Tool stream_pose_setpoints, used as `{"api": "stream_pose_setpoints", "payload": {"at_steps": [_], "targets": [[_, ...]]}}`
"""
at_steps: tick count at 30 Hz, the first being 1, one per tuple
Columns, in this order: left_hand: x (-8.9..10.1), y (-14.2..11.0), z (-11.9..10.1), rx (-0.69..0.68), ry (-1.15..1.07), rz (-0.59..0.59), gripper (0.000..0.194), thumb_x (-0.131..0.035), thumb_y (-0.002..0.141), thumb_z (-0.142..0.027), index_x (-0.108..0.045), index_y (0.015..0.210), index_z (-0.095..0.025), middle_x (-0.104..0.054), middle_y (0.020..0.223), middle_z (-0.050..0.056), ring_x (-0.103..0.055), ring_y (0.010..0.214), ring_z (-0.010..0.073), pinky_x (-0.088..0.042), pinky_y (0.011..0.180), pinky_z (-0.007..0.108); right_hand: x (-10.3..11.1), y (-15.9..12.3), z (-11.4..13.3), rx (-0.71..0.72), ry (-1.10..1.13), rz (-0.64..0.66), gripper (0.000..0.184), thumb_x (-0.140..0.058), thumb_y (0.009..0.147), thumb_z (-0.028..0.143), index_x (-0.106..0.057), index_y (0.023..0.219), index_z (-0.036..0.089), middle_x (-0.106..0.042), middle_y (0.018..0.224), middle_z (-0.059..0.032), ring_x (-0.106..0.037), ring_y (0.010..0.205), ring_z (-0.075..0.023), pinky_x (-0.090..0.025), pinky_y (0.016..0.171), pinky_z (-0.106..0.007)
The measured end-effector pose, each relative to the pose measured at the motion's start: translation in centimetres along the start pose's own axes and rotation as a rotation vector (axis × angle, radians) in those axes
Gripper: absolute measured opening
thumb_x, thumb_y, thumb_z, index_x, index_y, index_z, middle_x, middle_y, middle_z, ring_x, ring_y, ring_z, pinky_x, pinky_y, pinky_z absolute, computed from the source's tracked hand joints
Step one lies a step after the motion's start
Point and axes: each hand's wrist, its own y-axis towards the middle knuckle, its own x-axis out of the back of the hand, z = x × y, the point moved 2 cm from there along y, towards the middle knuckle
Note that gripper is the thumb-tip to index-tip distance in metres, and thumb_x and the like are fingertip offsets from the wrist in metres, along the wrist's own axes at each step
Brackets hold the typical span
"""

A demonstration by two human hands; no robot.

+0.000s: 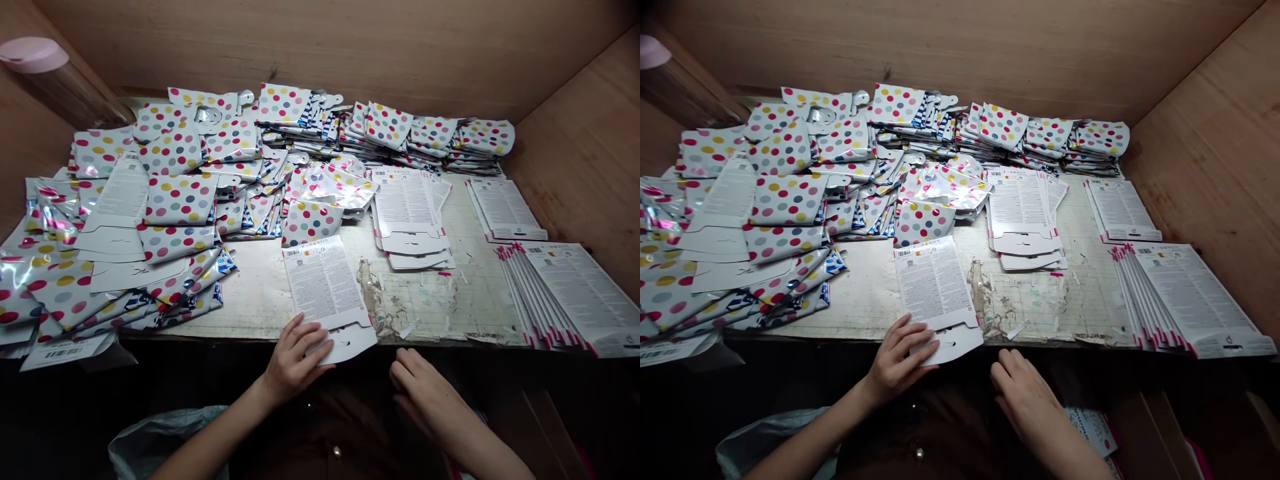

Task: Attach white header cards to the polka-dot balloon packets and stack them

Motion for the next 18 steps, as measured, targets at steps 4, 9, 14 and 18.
{"api": "stream_pose_setpoints", "payload": {"at_steps": [4,9,14,18], "targets": [[1.2,-0.1,0.2,0.108,-0.022,0.007,0.032,-0.064,0.085,-0.023,-0.064,0.117,-0.028,-0.073,0.091,0.003,-0.063,0.085,0.0195,-0.046,0.088,0.039,0.2,4.6,1.4,0.237,0.145,-0.091,0.026,-0.055,0.091,0.019,-0.056,0.117,0.021,-0.059,0.109,-0.0106,-0.052,0.102,-0.0256,-0.047,0.087,-0.042],[2.3,0.9,0.2,0.409,-0.003,0.005,0.013,-0.054,0.092,-0.023,-0.066,0.096,-0.022,-0.066,0.079,0.003,-0.059,0.075,0.0173,-0.045,0.071,0.032,-2.2,9.6,1.7,0.136,0.369,-0.317,0.014,-0.049,0.095,0.017,-0.063,0.096,0.020,-0.059,0.081,-0.0048,-0.053,0.079,-0.0188,-0.048,0.070,-0.033],[2.6,1.4,0.3,0.720,0.284,-0.021,0.042,-0.064,0.084,-0.043,-0.055,0.113,-0.014,-0.059,0.098,0.011,-0.054,0.092,0.0279,-0.046,0.079,0.041,-2.9,9.6,1.7,0.013,0.328,-0.490,0.011,-0.056,0.092,0.021,-0.067,0.093,0.021,-0.054,0.089,-0.0067,-0.053,0.083,-0.0191,-0.049,0.073,-0.034],[2.9,1.8,0.7,0.833,0.360,0.027,0.035,-0.066,0.079,-0.049,-0.057,0.090,-0.017,-0.059,0.089,0.009,-0.051,0.087,0.0295,-0.043,0.078,0.044,-3.3,8.7,2.7,0.086,0.022,-0.553,0.022,-0.058,0.091,0.017,-0.069,0.108,0.023,-0.063,0.103,-0.0103,-0.054,0.101,-0.0263,-0.044,0.084,-0.043]]}}
